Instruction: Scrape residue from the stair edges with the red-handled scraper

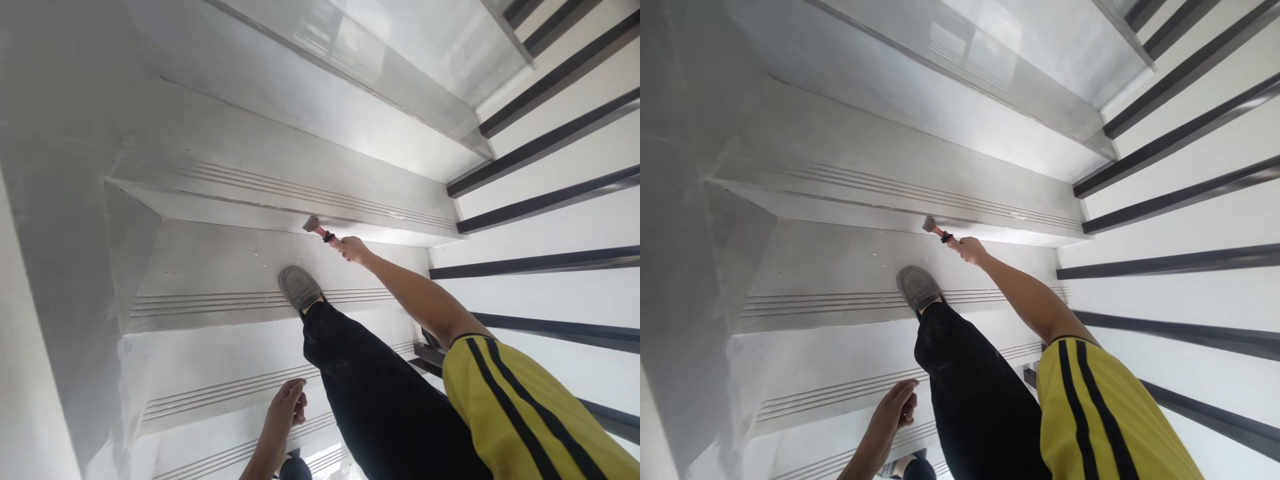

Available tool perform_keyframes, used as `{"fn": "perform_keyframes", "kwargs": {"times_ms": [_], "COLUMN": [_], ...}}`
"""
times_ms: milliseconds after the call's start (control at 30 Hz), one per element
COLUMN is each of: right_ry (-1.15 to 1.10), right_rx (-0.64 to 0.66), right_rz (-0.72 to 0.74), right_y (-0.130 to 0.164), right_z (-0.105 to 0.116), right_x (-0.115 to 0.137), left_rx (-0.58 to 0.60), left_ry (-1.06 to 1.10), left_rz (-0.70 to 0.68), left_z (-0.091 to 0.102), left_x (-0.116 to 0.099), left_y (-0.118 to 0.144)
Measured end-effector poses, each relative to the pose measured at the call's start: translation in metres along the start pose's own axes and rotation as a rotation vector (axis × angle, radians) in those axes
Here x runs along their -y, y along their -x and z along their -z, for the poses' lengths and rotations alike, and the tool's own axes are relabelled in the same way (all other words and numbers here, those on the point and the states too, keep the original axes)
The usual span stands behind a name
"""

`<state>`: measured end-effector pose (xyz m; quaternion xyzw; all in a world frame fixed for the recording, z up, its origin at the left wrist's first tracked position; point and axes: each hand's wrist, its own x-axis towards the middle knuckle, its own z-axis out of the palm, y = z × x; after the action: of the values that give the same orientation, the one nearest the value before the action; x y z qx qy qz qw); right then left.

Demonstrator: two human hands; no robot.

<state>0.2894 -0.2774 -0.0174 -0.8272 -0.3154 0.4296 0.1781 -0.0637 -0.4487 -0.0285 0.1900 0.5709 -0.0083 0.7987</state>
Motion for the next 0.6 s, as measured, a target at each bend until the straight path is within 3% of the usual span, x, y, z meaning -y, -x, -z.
{"fn": "perform_keyframes", "kwargs": {"times_ms": [100,267,367,467,600], "right_ry": [0.051,0.189,0.204,0.245,0.315], "right_rx": [-0.03,-0.246,-0.3,-0.276,-0.189], "right_rz": [0.004,-0.14,-0.189,-0.157,-0.024], "right_y": [0.001,0.032,0.037,0.025,0.001], "right_z": [0.017,0.094,0.113,0.088,0.019], "right_x": [-0.016,-0.096,-0.124,-0.113,-0.063], "left_rx": [0.017,-0.002,0.011,0.018,0.003], "left_ry": [-0.028,-0.003,-0.009,-0.025,-0.064], "left_rz": [-0.039,-0.073,-0.058,-0.05,-0.025], "left_z": [-0.004,-0.002,-0.002,-0.006,-0.013], "left_x": [-0.009,-0.02,-0.02,-0.016,-0.015], "left_y": [0.003,0.006,0.003,-0.004,-0.01]}}
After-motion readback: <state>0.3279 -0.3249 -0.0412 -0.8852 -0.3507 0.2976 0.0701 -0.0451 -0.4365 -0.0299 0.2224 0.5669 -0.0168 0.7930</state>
